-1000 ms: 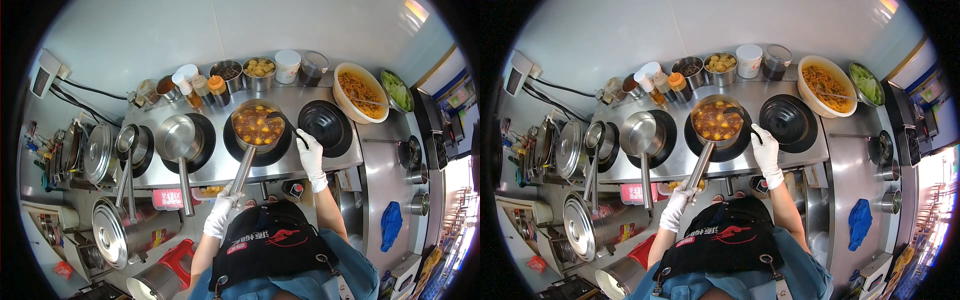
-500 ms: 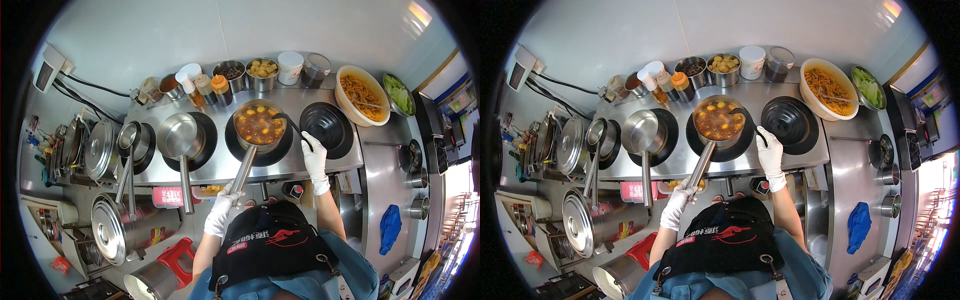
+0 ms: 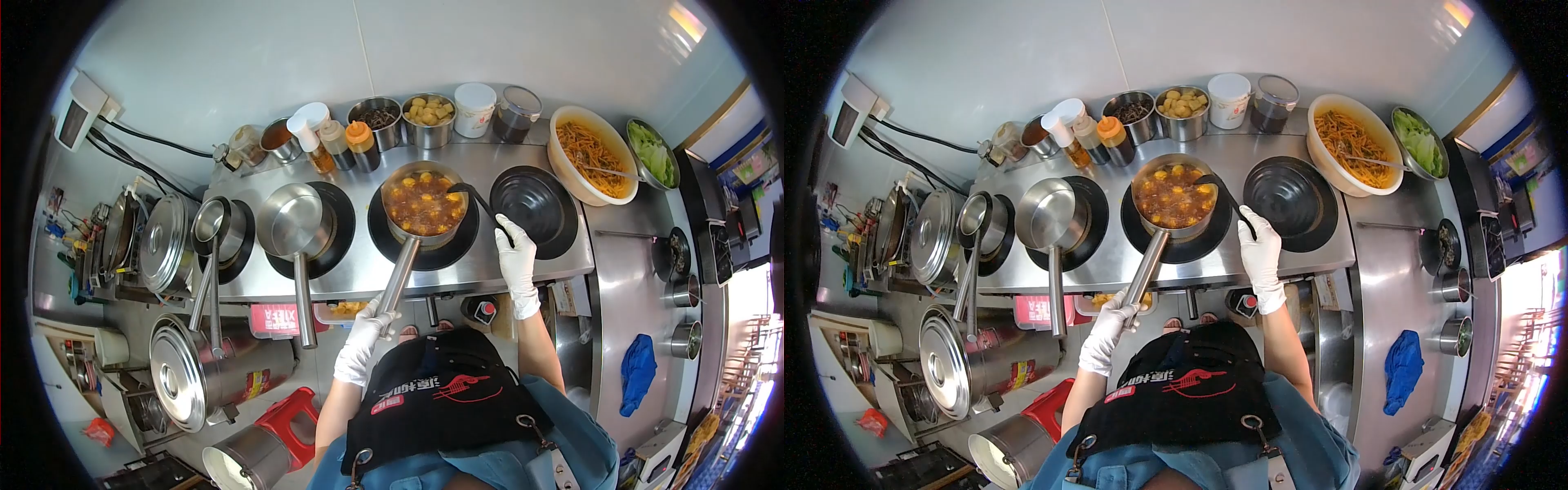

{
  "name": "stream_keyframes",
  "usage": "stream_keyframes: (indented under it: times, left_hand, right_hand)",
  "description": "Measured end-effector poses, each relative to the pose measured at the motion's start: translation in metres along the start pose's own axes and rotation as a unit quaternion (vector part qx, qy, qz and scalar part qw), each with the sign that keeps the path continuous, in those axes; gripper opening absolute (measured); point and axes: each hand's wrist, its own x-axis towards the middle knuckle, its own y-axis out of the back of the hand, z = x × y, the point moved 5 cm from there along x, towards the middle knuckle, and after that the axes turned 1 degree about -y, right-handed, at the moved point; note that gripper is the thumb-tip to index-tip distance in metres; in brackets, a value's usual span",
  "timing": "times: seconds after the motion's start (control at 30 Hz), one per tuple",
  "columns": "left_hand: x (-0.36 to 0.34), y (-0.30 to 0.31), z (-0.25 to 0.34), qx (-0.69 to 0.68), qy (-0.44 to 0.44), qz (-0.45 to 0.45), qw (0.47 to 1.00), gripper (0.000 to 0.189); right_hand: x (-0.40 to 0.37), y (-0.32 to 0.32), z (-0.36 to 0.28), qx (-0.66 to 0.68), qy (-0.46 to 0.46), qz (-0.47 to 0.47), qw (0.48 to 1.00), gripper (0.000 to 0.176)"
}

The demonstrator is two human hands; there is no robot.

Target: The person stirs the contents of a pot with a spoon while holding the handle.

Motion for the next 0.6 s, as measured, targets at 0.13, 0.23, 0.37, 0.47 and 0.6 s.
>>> stream_keyframes:
  times: [0.13,0.23,0.37,0.47,0.6]
  left_hand:
    - [0.0006,0.0006,-0.0011,0.000,-0.001,-0.004,1.000,0.057]
    - [-0.0001,0.0004,-0.0007,0.005,0.001,-0.002,1.000,0.057]
    - [0.0003,0.0009,-0.0018,0.005,-0.001,-0.001,1.000,0.057]
    - [-0.0003,-0.0006,0.0000,0.003,-0.002,-0.009,1.000,0.057]
    - [-0.0013,-0.0015,0.0006,0.002,0.001,-0.008,1.000,0.056]
  right_hand:
    - [0.0001,-0.0011,0.0016,-0.004,0.000,-0.005,1.000,0.025]
    - [0.0003,-0.0014,0.0002,-0.001,-0.006,-0.009,1.000,0.025]
    - [0.0002,-0.0024,-0.0012,-0.006,-0.005,-0.014,1.000,0.025]
    - [0.0000,-0.0027,-0.0021,-0.009,-0.003,-0.019,1.000,0.025]
    - [-0.0005,-0.0049,0.0009,-0.011,-0.005,-0.030,0.999,0.025]
